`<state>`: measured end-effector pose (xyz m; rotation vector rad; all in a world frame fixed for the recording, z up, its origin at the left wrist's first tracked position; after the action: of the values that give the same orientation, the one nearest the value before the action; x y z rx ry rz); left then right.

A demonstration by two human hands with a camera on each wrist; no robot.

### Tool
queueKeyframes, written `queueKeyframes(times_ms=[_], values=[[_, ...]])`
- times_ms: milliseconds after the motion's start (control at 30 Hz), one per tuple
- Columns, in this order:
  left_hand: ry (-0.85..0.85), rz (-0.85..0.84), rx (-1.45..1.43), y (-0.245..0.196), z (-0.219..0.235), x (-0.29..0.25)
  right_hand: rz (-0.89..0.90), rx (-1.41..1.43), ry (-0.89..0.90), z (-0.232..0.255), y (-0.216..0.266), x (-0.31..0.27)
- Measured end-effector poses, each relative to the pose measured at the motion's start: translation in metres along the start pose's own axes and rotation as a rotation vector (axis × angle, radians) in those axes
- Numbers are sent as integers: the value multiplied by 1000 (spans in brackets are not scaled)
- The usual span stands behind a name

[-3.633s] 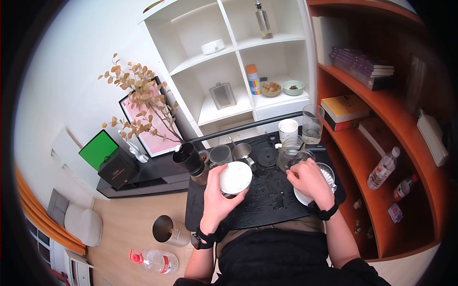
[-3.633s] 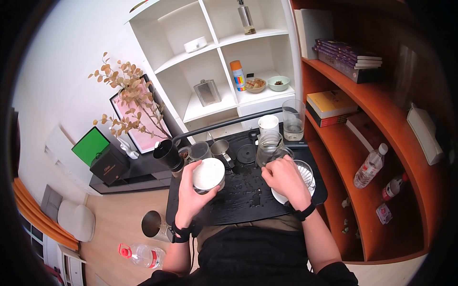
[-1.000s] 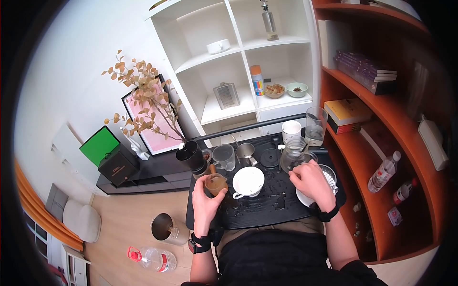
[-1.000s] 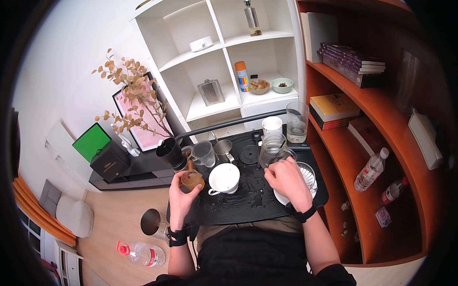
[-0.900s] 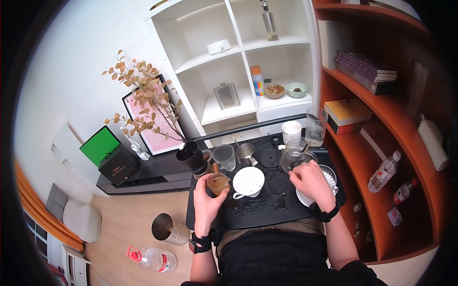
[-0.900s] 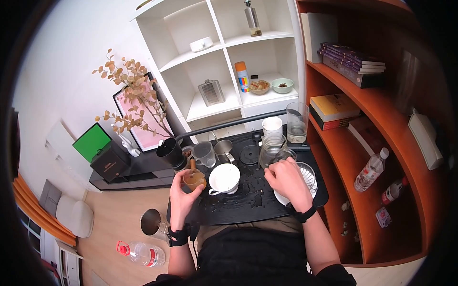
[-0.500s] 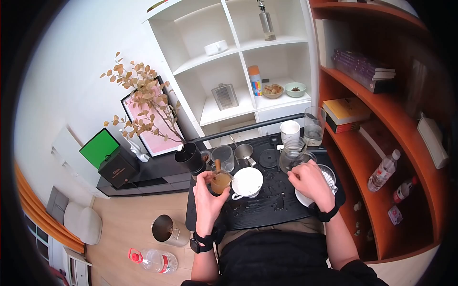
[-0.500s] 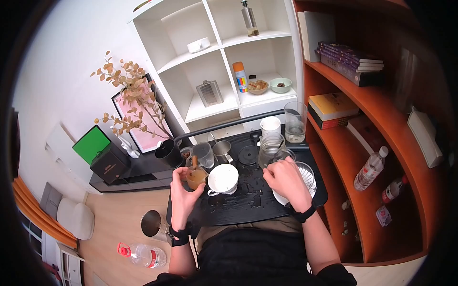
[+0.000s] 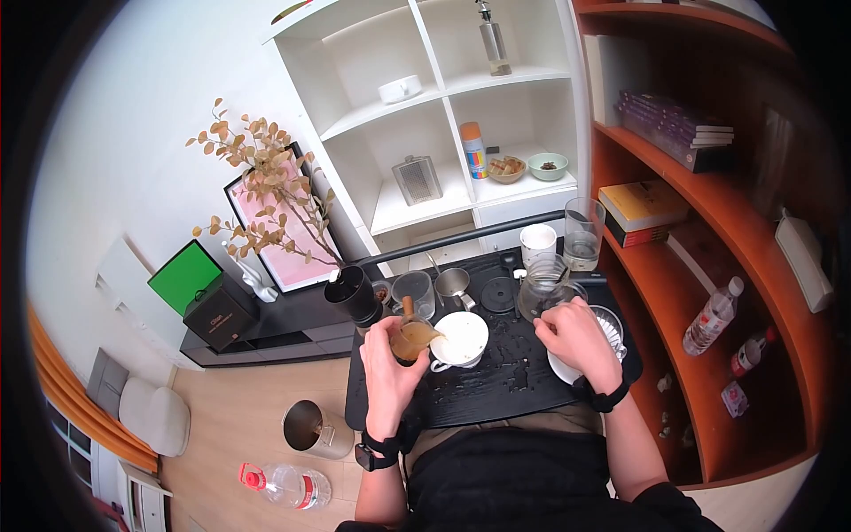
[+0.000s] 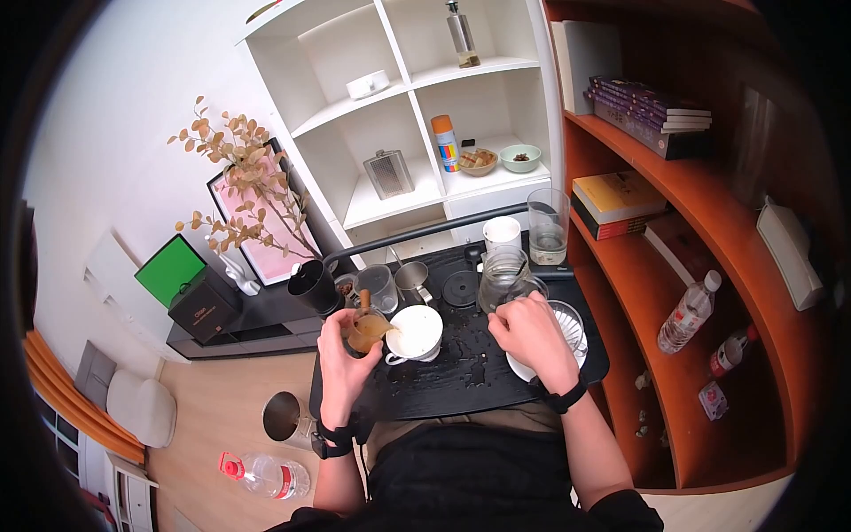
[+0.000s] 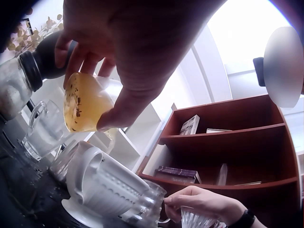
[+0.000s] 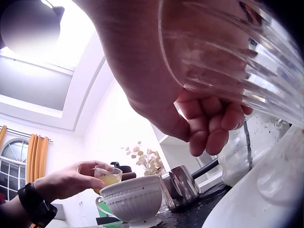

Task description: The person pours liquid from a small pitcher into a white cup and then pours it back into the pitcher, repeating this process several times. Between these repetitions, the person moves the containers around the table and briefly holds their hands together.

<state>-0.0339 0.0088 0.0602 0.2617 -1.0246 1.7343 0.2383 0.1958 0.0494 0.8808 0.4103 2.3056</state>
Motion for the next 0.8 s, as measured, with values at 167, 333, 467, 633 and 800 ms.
queueKeyframes(times_ms=[167,333,467,633,800], values=[[15,-20,15,-3,-1,1,-9,3,6,1,1,0],[24,-109,23,-10,-1,4,-7,7,8,2,1,0],[34,-136,51,-14,-1,5,-8,9,7,1,0,0],[35,-184,97,-19,-1,7,-6,16,3,0,-2,0],[39,-228,130,-24,0,7,-3,18,5,-1,-3,0]])
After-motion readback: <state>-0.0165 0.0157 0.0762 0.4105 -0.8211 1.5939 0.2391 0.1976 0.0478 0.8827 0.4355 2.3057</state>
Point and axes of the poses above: each hand's wrist, its own x-axis towards the middle knuckle, its own z-axis out of the back of the hand, y = z × x, the point moved 5 cm from there along x, towards the middle knuckle, and after that the axes turned 1 degree about -x, right-handed, at the moved point
